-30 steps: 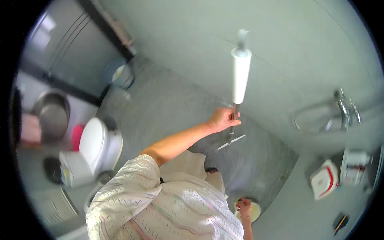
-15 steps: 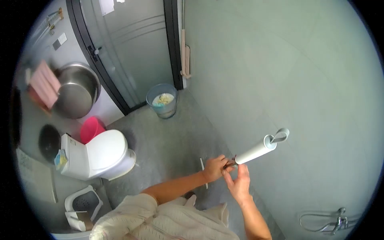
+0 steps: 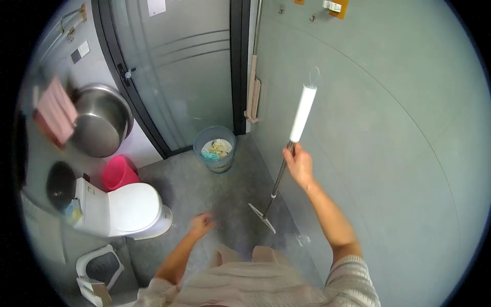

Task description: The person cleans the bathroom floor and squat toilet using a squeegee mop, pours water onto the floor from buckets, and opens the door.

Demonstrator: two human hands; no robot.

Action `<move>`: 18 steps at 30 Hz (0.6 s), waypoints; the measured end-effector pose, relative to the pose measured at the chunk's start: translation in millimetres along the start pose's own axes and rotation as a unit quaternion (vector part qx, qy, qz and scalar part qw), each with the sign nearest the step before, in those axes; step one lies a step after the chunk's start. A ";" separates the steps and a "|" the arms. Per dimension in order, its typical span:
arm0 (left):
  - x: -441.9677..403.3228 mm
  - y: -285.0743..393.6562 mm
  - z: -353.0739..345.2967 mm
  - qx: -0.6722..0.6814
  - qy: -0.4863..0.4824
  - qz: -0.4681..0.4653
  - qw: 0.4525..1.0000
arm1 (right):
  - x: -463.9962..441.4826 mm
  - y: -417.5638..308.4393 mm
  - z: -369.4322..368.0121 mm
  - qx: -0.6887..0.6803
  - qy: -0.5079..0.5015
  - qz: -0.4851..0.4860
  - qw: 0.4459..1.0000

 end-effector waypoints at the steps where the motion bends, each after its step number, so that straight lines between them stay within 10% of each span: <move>1: 11.7 -57.5 -3.6 -0.086 0.038 -0.067 0.993 | -26.9 4.2 -12.8 0.002 -0.004 0.000 1.000; 3: 60.8 -185.7 -20.3 -0.122 0.051 0.024 0.991 | -77.1 9.4 -39.5 0.024 -0.002 0.007 1.000; 4: 84.8 -196.1 -1.6 -0.084 0.014 0.191 0.978 | -103.7 22.9 -57.7 0.024 0.005 0.018 1.000; 7: 137.9 -218.3 37.3 -0.206 -0.012 0.306 0.929 | -180.1 54.5 -106.2 0.040 0.015 0.028 0.999; 9: 135.9 -240.3 61.3 0.003 -0.067 0.528 0.847 | -220.2 52.9 -127.2 0.077 0.009 0.004 0.997; 18: -87.0 -270.6 137.4 0.068 0.061 0.482 0.872 | -373.0 55.2 -200.2 0.195 0.003 -0.055 0.979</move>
Point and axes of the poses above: each hand's wrist, its own x-axis away from the middle knuckle, its own z-axis out of the back of the hand, y = z × x, the point moved 1 cm from there along -x, towards the middle knuckle, and after that the axes turned 11 degrees about y, right-handed, at the moved point
